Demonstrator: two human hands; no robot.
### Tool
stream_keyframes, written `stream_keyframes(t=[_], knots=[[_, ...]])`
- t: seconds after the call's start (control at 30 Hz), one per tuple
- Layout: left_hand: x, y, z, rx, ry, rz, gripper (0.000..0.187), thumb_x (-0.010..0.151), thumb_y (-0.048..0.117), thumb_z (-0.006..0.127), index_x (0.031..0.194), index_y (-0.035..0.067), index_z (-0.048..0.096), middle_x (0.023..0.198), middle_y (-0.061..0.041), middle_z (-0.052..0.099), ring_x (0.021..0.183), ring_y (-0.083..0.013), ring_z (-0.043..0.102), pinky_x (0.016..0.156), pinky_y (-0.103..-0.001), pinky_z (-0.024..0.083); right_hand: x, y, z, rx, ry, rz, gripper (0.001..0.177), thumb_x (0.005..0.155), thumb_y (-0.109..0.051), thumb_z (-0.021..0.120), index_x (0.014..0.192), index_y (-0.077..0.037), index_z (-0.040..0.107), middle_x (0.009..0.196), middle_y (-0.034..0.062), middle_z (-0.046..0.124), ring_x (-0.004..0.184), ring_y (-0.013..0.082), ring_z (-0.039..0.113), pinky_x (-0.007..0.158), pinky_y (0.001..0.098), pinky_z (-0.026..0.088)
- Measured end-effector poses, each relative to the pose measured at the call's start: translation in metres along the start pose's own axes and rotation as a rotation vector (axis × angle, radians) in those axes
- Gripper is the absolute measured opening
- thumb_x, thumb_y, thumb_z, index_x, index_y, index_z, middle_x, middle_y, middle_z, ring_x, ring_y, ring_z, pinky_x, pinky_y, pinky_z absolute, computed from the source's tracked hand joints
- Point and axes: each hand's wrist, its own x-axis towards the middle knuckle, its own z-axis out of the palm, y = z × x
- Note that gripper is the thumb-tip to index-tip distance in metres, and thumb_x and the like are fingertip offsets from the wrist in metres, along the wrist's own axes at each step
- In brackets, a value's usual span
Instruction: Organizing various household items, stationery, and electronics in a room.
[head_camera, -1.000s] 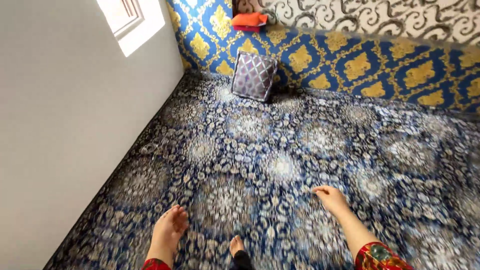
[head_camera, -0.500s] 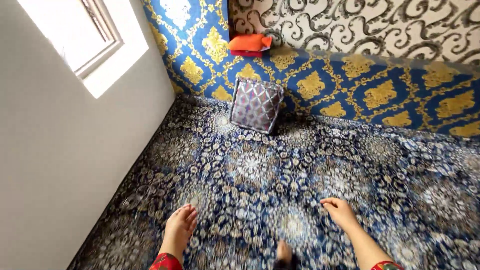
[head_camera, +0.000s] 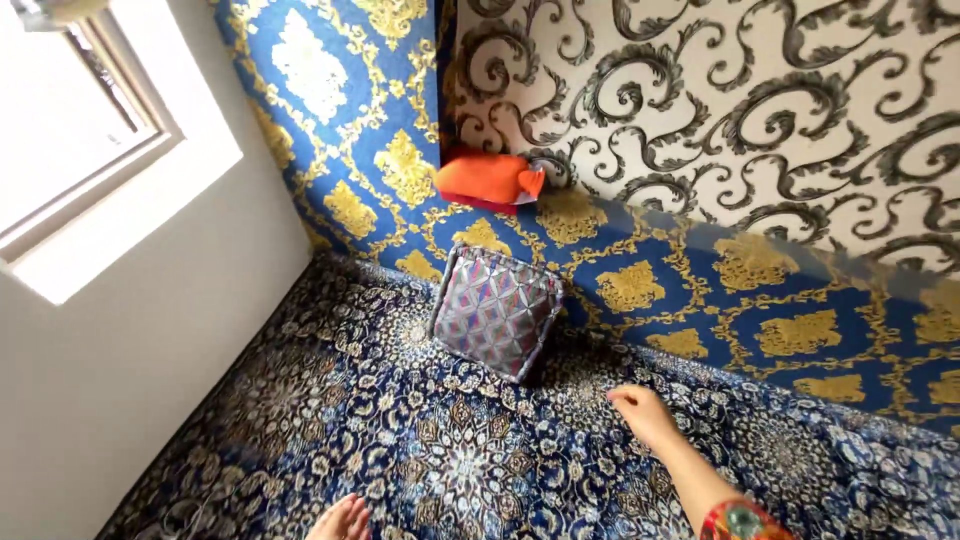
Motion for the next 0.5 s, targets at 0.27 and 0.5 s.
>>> stream_keyframes(t=[0.27,0.5], knots=[[-0.073,0.078,0.169,0.259,0.056,0.189,0.035,0.101,0.025,0.066,0.127,0.002,0.067,0.116,-0.012,0.074,0.099,-0.0202,0.069,0.082,-0.035,0.054,0.092,-0.06,0.003,-0.077,-0.005,-0.016,0.027,0.093,-0.023,0.066,0.115,-0.014,0.076,0.102,0.0056,0.079,0.091,0.0238,0.075,0.08,0.0371,0.057],[-0.062,0.104,0.295,0.353,-0.023,0.176,0.029,0.099,0.021,0.06,0.124,0.008,0.066,0.107,-0.003,0.074,0.09,-0.0129,0.069,0.076,-0.03,0.054,0.179,-0.119,0.031,-0.354,-0.171,-0.199,0.065,0.08,-0.033,0.078,0.138,-0.012,0.056,0.135,0.0155,0.063,0.125,0.033,0.06,0.104,0.0428,0.048]])
